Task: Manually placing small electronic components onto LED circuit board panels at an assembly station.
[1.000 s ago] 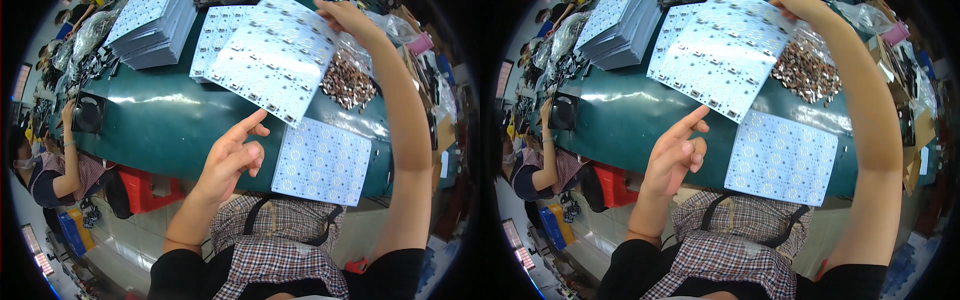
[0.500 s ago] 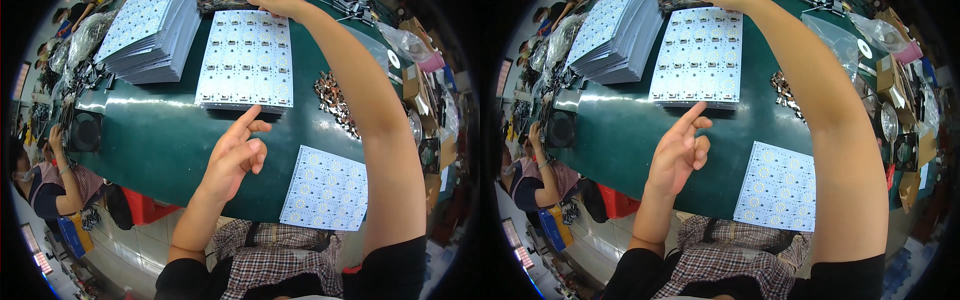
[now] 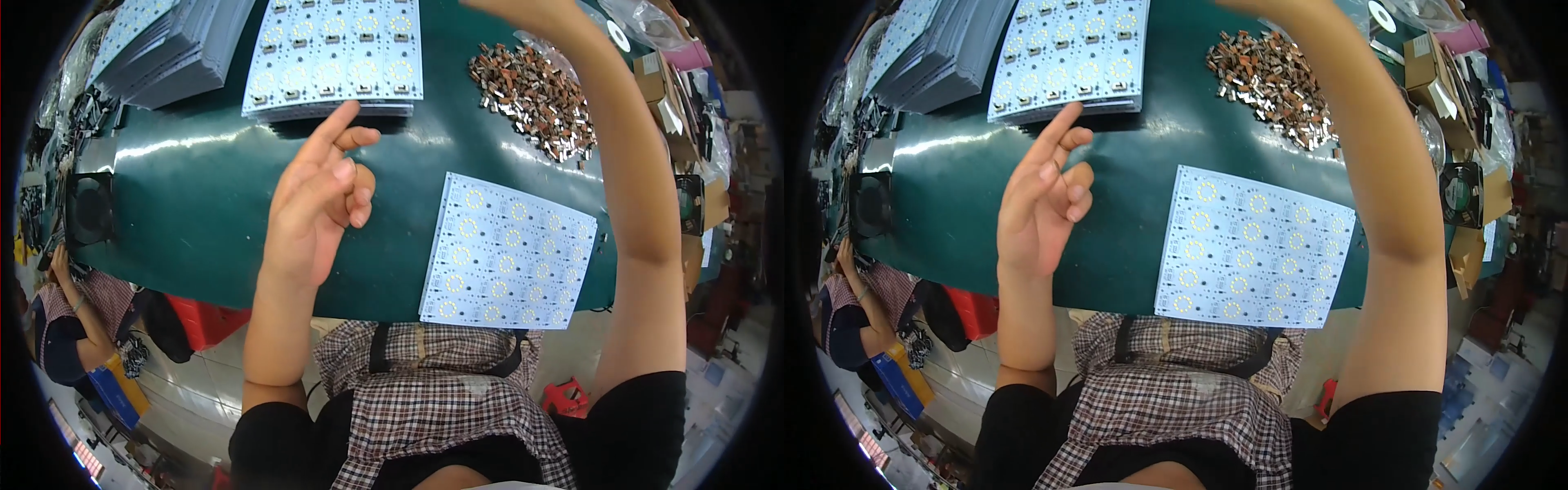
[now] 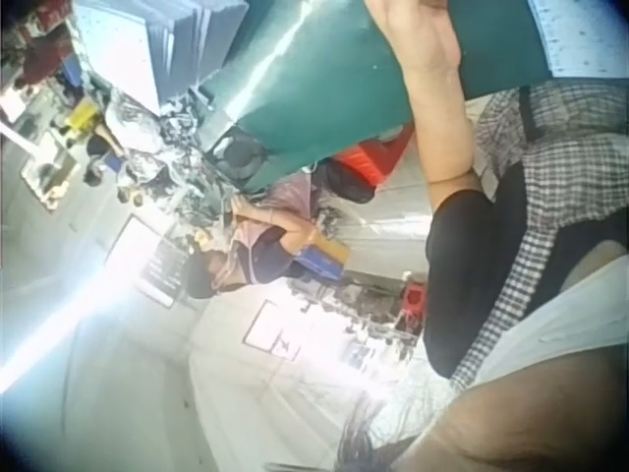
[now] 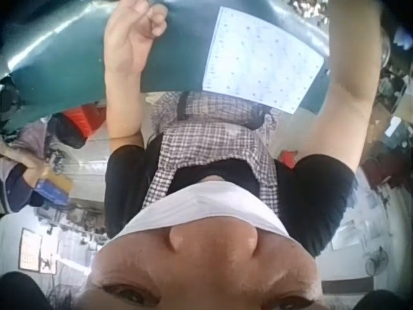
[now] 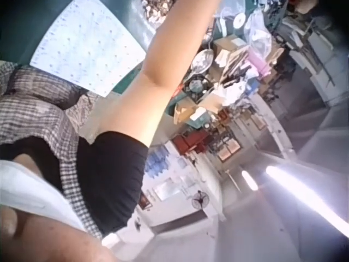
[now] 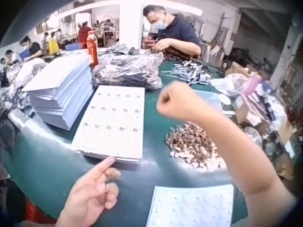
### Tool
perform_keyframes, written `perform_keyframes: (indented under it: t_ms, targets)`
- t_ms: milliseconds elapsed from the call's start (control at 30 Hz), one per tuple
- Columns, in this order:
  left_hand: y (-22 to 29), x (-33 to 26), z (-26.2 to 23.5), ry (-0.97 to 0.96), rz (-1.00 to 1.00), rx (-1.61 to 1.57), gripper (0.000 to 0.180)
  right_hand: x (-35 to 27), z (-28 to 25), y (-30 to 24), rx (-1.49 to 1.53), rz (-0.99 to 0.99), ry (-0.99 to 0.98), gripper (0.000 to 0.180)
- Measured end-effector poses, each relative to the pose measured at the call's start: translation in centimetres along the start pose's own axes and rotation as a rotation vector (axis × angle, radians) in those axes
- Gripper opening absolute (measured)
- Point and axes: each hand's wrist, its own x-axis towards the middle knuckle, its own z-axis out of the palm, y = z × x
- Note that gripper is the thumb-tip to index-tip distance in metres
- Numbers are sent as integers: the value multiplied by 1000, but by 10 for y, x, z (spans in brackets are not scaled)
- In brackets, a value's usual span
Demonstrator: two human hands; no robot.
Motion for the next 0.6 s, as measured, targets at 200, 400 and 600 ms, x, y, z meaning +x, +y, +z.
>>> perform_keyframes:
  t_ms: [200, 400, 600]
  targets:
    - [-4, -3, 5, 4, -8, 172, 56, -97, 43, 34, -97, -131, -161, 15]
    - [-39, -35, 22, -446, 231, 1081, 49, -108, 56, 33, -263, -378, 22, 17]
    - [-75, -58, 30, -581, 370, 1399, 61, -119, 30, 10, 670, 398, 38, 22]
